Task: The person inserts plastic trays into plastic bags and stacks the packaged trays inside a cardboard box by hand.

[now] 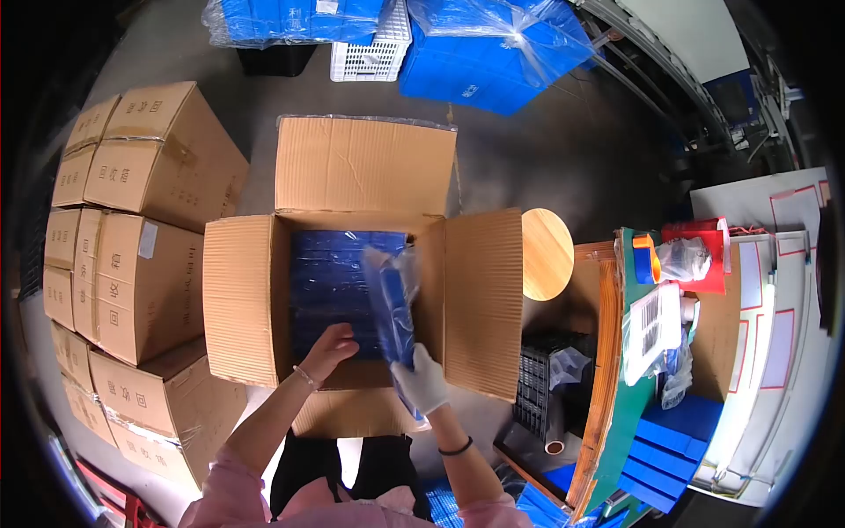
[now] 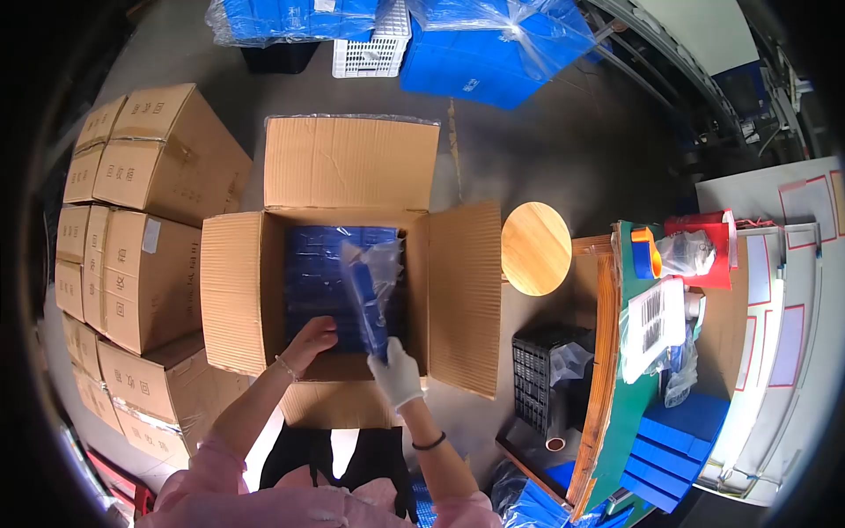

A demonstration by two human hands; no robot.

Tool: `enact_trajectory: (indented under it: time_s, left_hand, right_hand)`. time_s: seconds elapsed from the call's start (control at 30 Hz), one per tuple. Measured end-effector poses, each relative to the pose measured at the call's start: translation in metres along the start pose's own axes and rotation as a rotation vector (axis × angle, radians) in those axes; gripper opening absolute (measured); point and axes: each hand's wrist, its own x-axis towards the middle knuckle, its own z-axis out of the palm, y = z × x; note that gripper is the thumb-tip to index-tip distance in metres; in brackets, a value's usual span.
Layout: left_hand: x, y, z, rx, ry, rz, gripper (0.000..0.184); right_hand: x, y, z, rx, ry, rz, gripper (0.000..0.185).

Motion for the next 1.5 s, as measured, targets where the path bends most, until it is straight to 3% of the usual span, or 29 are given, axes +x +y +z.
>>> enact_trajectory:
  time_s: [0.1,0.17,0.3,0.43,0.5,0.63,0.67,0.7,0.73,0.77,0.83,0.87,0.9,0.97,1.03,1.2,1.43,1.5]
  left_hand:
    - [0.053,-0.033,-0.014,0.154,0.111,-0.013,0.056]
    - [0.073,-0.039,-0.014,0.179,0.12,-0.041,0.057]
    - [0.117,-0.058,-0.012,0.334,0.115,-0.04,0.057]
    - [0.144,-0.042,0.007,0.435,0.115,-0.025,0.052]
    - [0.166,-0.052,0.015,0.764,0.117,0.416,0.046]
    - [0.214,-0.019,0.037,1.213,-0.097,0.968,0.031]
    - [0.232,-0.021,0.039,1.207,-0.109,0.958,0.031]
    - [0.252,-0.026,0.04,1.402,-0.176,1.053,0.029]
    - [0.267,-0.028,0.044,1.595,-0.246,1.148,0.028]
    - [0.279,-0.031,0.051,1.585,-0.261,1.142,0.028]
    - [0.293,-0.032,0.061,1.963,-0.423,0.895,0.035]
    - [0.297,-0.037,0.061,1.956,-0.466,0.882,0.035]
    - [0.3,-0.044,0.063,1.907,-0.376,0.839,0.036]
    - [0.304,-0.048,0.065,1.857,-0.282,0.8,0.037]
    - [0.304,-0.047,0.061,1.839,-0.277,0.805,0.038]
    - [0.291,-0.063,0.059,1.565,-0.02,1.091,0.033]
    - [0.291,-0.07,0.063,1.721,-0.086,0.98,0.028]
    - [0.293,-0.073,0.065,1.717,-0.045,0.986,0.028]
  right_hand:
    - [0.071,0.033,0.012,-0.081,0.286,0.113,0.029]
    - [0.113,0.035,0.007,-0.07,0.17,0.166,0.03]
    - [0.153,0.041,0.007,-0.244,0.204,0.208,0.028]
    - [0.167,0.094,0.05,-0.261,0.385,0.351,0.037]
    - [0.177,0.109,0.066,-0.287,0.436,0.371,0.038]
    - [0.206,0.141,0.067,-0.216,0.287,0.313,0.046]
    - [0.212,0.156,0.072,-0.199,0.326,0.261,0.046]
    - [0.219,0.168,0.074,-0.184,0.366,0.205,0.045]
    - [0.216,0.144,0.066,-0.143,0.27,0.314,0.047]
    - [0.22,0.145,0.066,-0.144,0.269,0.331,0.047]
    - [0.224,0.144,0.072,-0.126,0.288,0.388,0.052]
    - [0.217,0.141,0.07,-0.128,0.214,0.386,0.057]
    - [0.197,0.137,0.072,-0.116,0.212,0.427,0.057]
    - [0.164,0.129,0.079,-0.518,0.194,0.148,0.064]
    - [0.147,0.145,0.093,-0.534,0.096,0.225,0.067]
    - [0.155,0.155,0.091,-0.475,-0.056,0.293,0.077]
    - [0.166,0.152,0.087,-0.553,-0.058,0.333,0.082]
    - [0.165,0.15,0.074,-0.539,-0.188,0.353,0.085]
